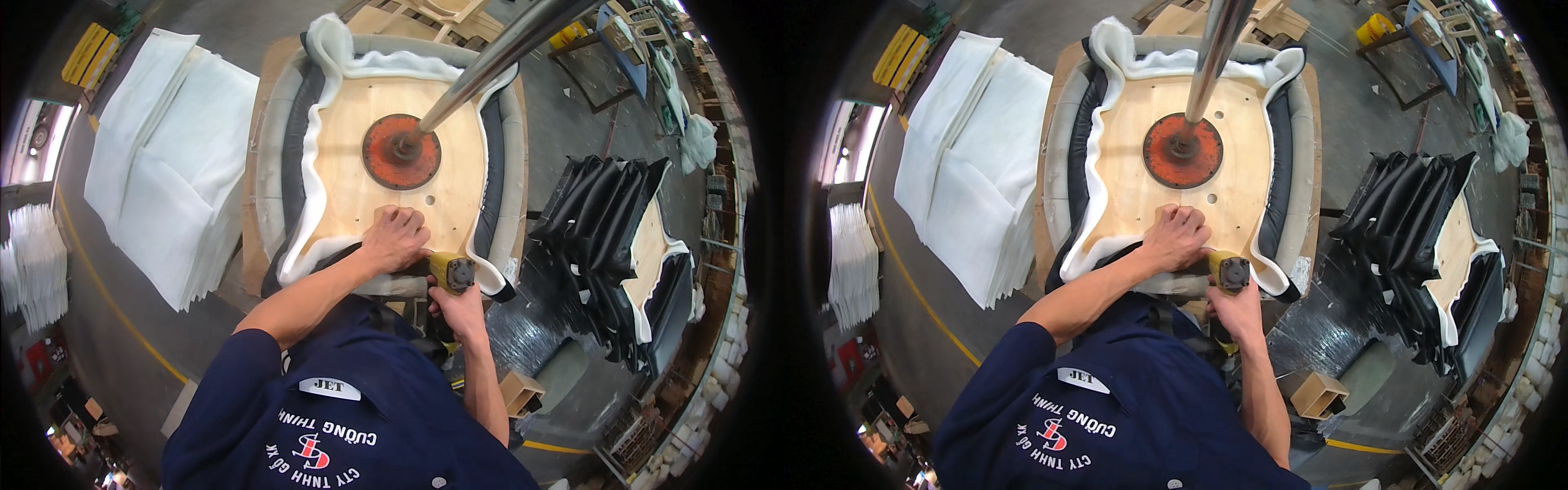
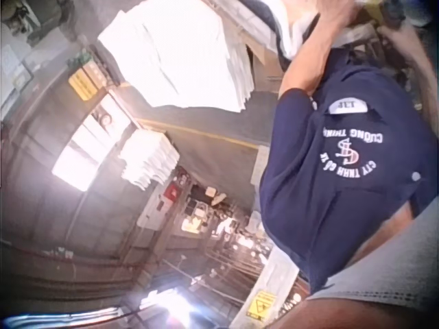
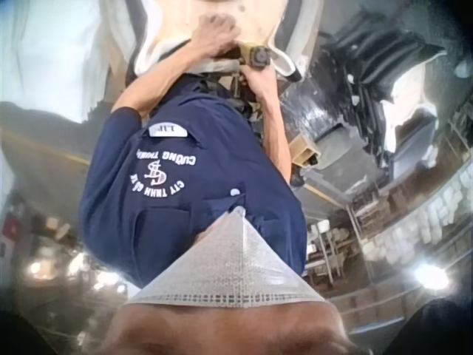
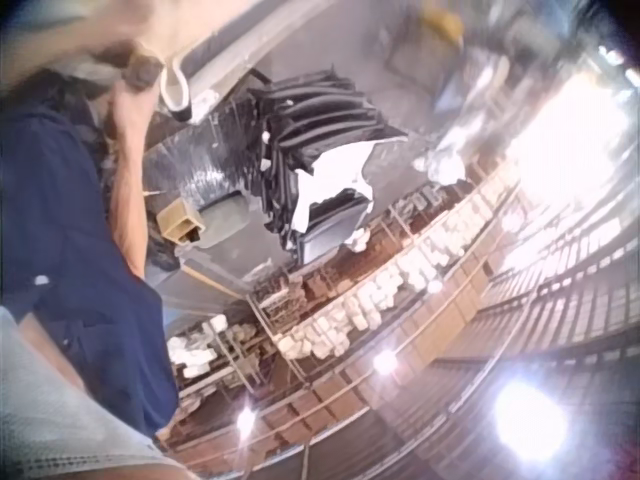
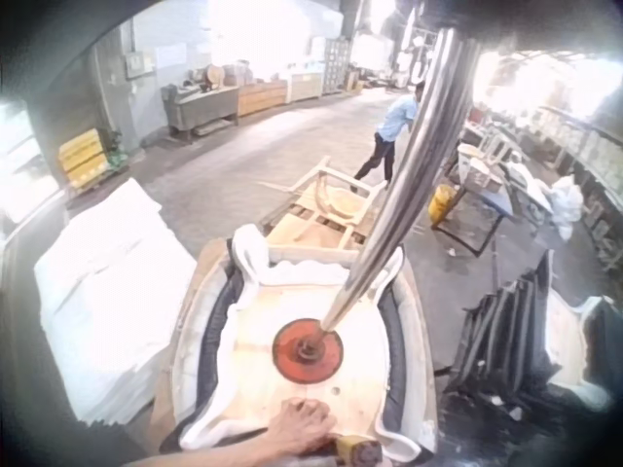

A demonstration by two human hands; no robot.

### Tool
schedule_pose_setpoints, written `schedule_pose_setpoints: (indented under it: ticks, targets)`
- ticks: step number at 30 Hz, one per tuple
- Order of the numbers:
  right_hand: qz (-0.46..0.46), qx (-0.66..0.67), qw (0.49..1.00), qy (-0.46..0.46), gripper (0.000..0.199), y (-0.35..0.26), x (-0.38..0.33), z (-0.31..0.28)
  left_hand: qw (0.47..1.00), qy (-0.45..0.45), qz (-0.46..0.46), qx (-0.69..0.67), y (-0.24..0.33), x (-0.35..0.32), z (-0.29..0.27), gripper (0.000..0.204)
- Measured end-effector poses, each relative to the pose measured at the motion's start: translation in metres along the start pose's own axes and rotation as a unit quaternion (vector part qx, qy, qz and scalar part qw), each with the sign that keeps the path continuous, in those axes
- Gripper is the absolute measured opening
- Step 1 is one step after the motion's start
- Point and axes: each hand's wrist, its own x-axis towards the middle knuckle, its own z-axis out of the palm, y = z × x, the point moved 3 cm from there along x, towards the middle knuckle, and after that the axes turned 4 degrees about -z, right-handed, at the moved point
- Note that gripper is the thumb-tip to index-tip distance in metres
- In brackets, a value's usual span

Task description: The person uses a pneumatic staple gun to attach black upholstery fabric to the edges of a chair seat base. They repeatedly staple along the perimeter, then flip the seat and place it on a stack of finished units.

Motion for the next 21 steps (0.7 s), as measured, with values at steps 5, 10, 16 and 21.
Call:
schedule_pose_setpoints:
  ticks: [5, 10, 16, 21]
  targets:
    - [-0.002, -0.014, 1.000, 0.011, 0.036, 0.002, 0.002, 0.002, 1.000, 0.007, 0.001, -0.001, 0.002, -0.004, 0.000, 0.037]
    - [-0.031, -0.042, 0.998, 0.044, 0.024, -0.014, 0.010, -0.011, 1.000, -0.003, -0.005, -0.010, 0.012, 0.012, 0.001, 0.029]
    - [-0.048, -0.012, 0.998, 0.049, 0.023, -0.021, 0.017, -0.036, 0.995, -0.031, -0.090, -0.005, 0.032, 0.028, -0.011, 0.029]
    - [-0.025, 0.038, 0.999, 0.029, 0.031, 0.025, -0.016, -0.034, 0.969, -0.172, -0.166, 0.058, 0.027, -0.033, -0.050, 0.041]
